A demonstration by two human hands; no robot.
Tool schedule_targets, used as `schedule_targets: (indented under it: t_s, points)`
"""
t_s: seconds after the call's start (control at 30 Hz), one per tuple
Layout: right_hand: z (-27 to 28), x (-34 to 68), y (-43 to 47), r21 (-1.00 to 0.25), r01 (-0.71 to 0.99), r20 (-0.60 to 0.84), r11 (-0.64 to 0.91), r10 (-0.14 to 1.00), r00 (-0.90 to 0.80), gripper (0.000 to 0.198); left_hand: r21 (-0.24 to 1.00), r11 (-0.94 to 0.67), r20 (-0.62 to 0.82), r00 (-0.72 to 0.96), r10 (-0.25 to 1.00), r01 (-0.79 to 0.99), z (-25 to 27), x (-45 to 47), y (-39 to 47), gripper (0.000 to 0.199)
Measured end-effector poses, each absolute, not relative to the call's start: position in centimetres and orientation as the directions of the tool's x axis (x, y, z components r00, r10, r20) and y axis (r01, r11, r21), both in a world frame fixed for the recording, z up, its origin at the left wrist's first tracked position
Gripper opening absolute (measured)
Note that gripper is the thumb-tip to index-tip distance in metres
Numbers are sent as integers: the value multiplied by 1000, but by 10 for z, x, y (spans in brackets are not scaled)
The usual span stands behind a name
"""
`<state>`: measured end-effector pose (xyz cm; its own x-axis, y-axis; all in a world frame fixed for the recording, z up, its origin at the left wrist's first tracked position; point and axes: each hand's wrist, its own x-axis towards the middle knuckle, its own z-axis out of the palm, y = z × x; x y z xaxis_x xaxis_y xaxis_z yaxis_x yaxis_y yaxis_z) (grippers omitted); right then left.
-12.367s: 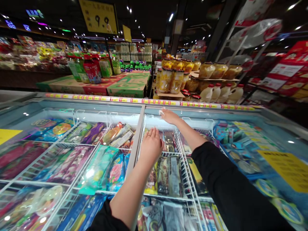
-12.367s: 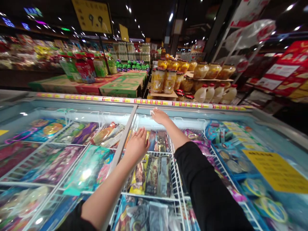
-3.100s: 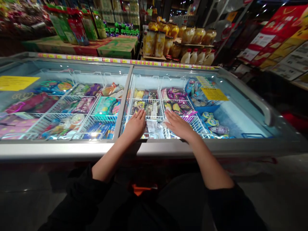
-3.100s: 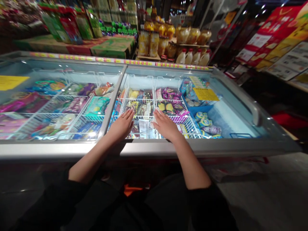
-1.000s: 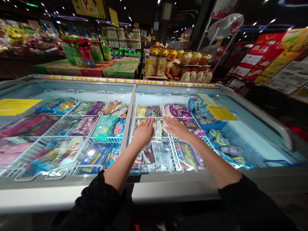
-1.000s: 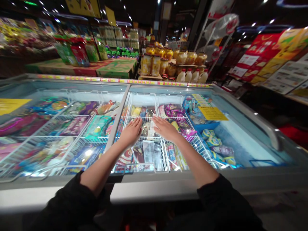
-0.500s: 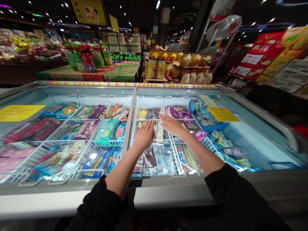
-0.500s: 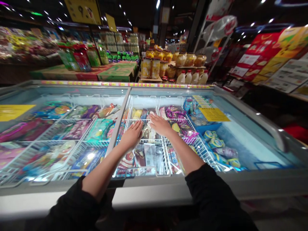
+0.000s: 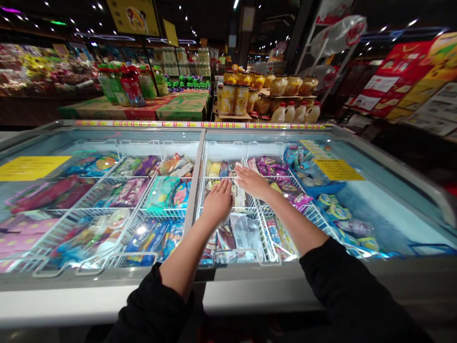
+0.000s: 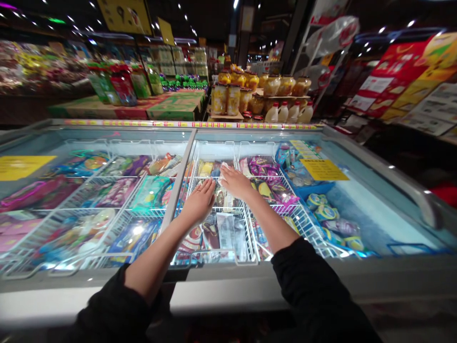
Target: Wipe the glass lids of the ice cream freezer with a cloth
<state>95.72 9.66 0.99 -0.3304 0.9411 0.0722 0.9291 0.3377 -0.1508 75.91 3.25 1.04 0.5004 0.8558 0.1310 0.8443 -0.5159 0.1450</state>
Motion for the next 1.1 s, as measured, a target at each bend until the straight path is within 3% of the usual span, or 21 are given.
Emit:
schedule_targets:
  t_s: [0.13, 0.43, 0.7, 0.97, 1.1]
  points:
    - [5, 984, 71, -192, 890, 73, 414, 910, -408, 70, 154, -514, 164, 491, 856, 844, 5, 760, 34, 57]
    - [13, 983, 134, -151, 970, 64, 188, 981, -181, 70, 163, -493, 118, 479, 870, 855, 12, 763, 31, 58]
    - [7, 988, 109, -191, 905, 71, 380, 925, -374, 73, 158, -518, 168, 494, 853, 841, 3, 760, 34, 57]
    - [17, 998, 148, -131, 984, 17, 117, 993, -116, 73, 160, -501, 142, 483, 864, 850, 8, 762, 33, 58]
    - [16, 962, 152, -142, 973, 47, 180, 983, -175, 69, 148, -499, 130, 484, 866, 854, 14, 761, 30, 57]
